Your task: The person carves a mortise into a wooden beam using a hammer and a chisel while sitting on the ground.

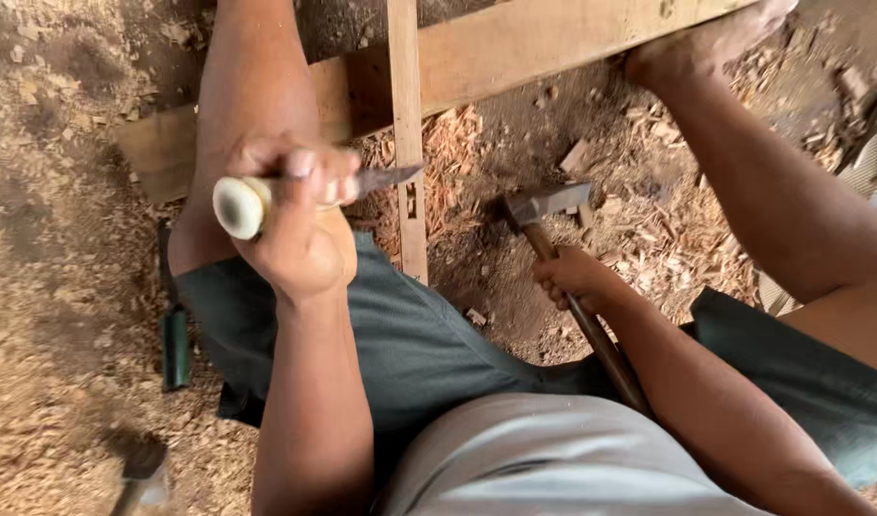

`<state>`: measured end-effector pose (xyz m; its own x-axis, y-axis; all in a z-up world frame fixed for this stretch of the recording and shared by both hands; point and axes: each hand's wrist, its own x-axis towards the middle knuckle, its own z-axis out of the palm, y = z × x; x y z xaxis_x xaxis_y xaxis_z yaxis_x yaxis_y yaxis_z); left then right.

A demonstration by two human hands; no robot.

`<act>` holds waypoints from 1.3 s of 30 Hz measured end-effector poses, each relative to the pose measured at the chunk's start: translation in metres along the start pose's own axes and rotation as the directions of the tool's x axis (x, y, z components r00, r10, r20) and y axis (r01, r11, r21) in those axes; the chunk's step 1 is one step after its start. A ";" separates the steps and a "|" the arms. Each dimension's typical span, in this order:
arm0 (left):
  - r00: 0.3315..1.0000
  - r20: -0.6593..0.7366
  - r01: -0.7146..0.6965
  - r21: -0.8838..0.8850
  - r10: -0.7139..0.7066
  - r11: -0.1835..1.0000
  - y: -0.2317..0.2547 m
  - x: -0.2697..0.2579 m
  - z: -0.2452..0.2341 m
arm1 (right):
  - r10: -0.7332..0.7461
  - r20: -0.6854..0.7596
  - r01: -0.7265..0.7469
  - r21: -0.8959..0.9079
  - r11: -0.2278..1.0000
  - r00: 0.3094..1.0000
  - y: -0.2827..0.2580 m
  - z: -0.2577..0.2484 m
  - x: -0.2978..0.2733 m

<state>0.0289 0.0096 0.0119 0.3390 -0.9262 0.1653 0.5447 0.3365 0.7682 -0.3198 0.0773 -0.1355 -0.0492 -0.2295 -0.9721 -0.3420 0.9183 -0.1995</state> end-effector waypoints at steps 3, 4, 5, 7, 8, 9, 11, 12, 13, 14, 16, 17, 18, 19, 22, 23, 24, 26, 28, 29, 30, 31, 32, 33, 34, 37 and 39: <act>0.947 -0.294 0.086 -0.162 -0.131 0.983 -0.016 -0.015 -0.031 | 0.024 0.016 -0.024 -0.013 1.000 1.000 0.009 0.002 -0.002; 0.956 -0.272 0.067 -0.147 -0.105 0.987 -0.023 -0.009 -0.041 | 0.033 0.009 -0.033 -0.003 0.999 0.999 0.005 0.002 0.000; 0.965 -0.250 0.047 -0.132 -0.079 0.990 -0.028 -0.005 -0.048 | 0.042 0.002 -0.042 0.007 0.999 0.999 0.002 0.001 0.001; 0.958 -0.281 0.016 -0.126 -0.051 0.992 -0.035 -0.001 -0.054 | 0.025 -0.006 -0.025 0.000 1.000 1.000 -0.001 0.002 -0.001; 0.954 -0.298 0.003 -0.125 -0.040 0.992 -0.037 -0.001 -0.056 | 0.020 -0.013 -0.020 -0.004 1.000 1.000 -0.001 0.002 -0.003; 0.957 -0.288 0.010 -0.115 -0.043 0.993 -0.039 -0.001 -0.057 | 0.014 -0.010 -0.014 0.004 1.000 1.000 -0.001 0.002 -0.003; 0.960 -0.274 0.026 -0.094 -0.051 0.995 -0.041 -0.002 -0.057 | 0.007 -0.002 -0.007 0.016 1.000 1.000 -0.001 0.002 -0.003; 0.959 -0.277 0.031 -0.086 -0.054 0.996 -0.041 -0.003 -0.057 | 0.000 0.003 0.000 0.013 1.000 1.000 -0.001 0.003 -0.003; 0.958 -0.281 0.036 -0.078 -0.056 0.996 -0.043 -0.003 -0.056 | -0.007 0.007 0.007 0.011 1.000 1.000 0.000 0.003 -0.003; 0.957 -0.284 0.042 -0.072 -0.061 0.997 -0.044 -0.004 -0.055 | -0.013 0.010 0.013 0.010 1.000 1.000 0.000 0.002 -0.004; 0.958 -0.281 0.044 -0.040 -0.053 0.998 -0.044 -0.004 -0.054 | -0.010 0.005 0.009 0.016 1.000 1.000 0.000 0.002 -0.004; 0.959 -0.278 0.045 -0.024 -0.050 0.999 -0.045 -0.003 -0.053 | -0.008 0.001 0.008 0.021 1.000 1.000 0.000 0.002 -0.004; 0.961 -0.273 0.044 -0.031 -0.051 0.999 -0.045 -0.003 -0.052 | -0.003 -0.002 0.003 0.022 1.000 1.000 0.000 0.001 -0.004; 0.962 -0.268 0.043 -0.038 -0.051 0.998 -0.046 -0.004 -0.051 | 0.003 -0.005 -0.003 0.023 1.000 1.000 0.000 0.001 -0.004; 0.974 -0.227 0.017 -0.029 -0.023 0.999 -0.047 -0.010 -0.046 | 0.005 -0.007 -0.005 0.025 1.000 1.000 0.001 0.001 -0.001; 0.978 -0.209 0.005 -0.021 -0.010 1.000 -0.048 -0.013 -0.044 | 0.005 -0.007 -0.005 0.025 1.000 1.000 0.001 0.001 -0.001; 0.982 -0.188 -0.003 0.012 0.006 1.000 -0.049 -0.015 -0.041 | 0.006 -0.008 -0.006 0.019 1.000 1.000 0.002 0.000 -0.001; 0.989 -0.145 -0.025 0.080 0.037 0.996 -0.052 -0.019 -0.036 | 0.007 -0.010 -0.006 0.006 1.000 1.000 -0.002 0.002 -0.005; 0.992 -0.074 -0.082 0.226 0.101 0.971 -0.056 -0.021 -0.030 | -0.012 -0.053 0.010 -0.030 0.999 0.998 -0.011 0.011 -0.021; 0.991 -0.033 -0.115 0.294 0.131 0.949 -0.059 -0.022 -0.027 | -0.024 -0.077 0.020 -0.047 0.999 0.997 -0.020 0.018 -0.033; 0.968 0.031 -0.237 0.439 0.249 0.867 -0.062 -0.024 -0.023 | -0.082 -0.097 0.067 -0.153 0.986 0.992 -0.032 0.023 -0.052; 0.930 0.114 -0.351 0.564 0.351 0.747 -0.064 -0.025 -0.019 | -0.142 -0.111 0.109 -0.259 0.960 0.984 -0.045 0.026 -0.076; 0.877 0.211 -0.452 0.665 0.431 0.594 -0.066 -0.027 -0.018 | -0.203 -0.116 0.149 -0.363 0.920 0.972 -0.059 0.031 -0.103; 0.824 0.292 -0.521 0.727 0.485 0.448 -0.065 -0.029 -0.019 | -0.287 -0.183 0.172 -0.473 0.864 0.940 -0.074 0.037 -0.130; 0.765 0.380 -0.575 0.766 0.520 0.286 -0.064 -0.029 -0.022 | -0.376 -0.235 0.182 -0.577 0.796 0.896 -0.089 0.041 -0.157; 0.856 0.329 -0.476 0.802 0.398 0.362 -0.066 -0.030 -0.032 | -0.784 -0.217 0.474 -0.694 0.543 0.581 -0.114 0.055 -0.235; 0.850 0.337 -0.486 0.797 0.404 0.358 -0.074 -0.027 -0.038 | -0.935 -0.095 0.601 -0.743 0.295 0.341 -0.128 0.061 -0.268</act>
<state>0.0081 0.0157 -0.0729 0.2502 -0.7088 0.6595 -0.5810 0.4349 0.6879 -0.2056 0.0410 0.1430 0.2137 -0.9677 -0.1336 -0.8275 -0.1066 -0.5512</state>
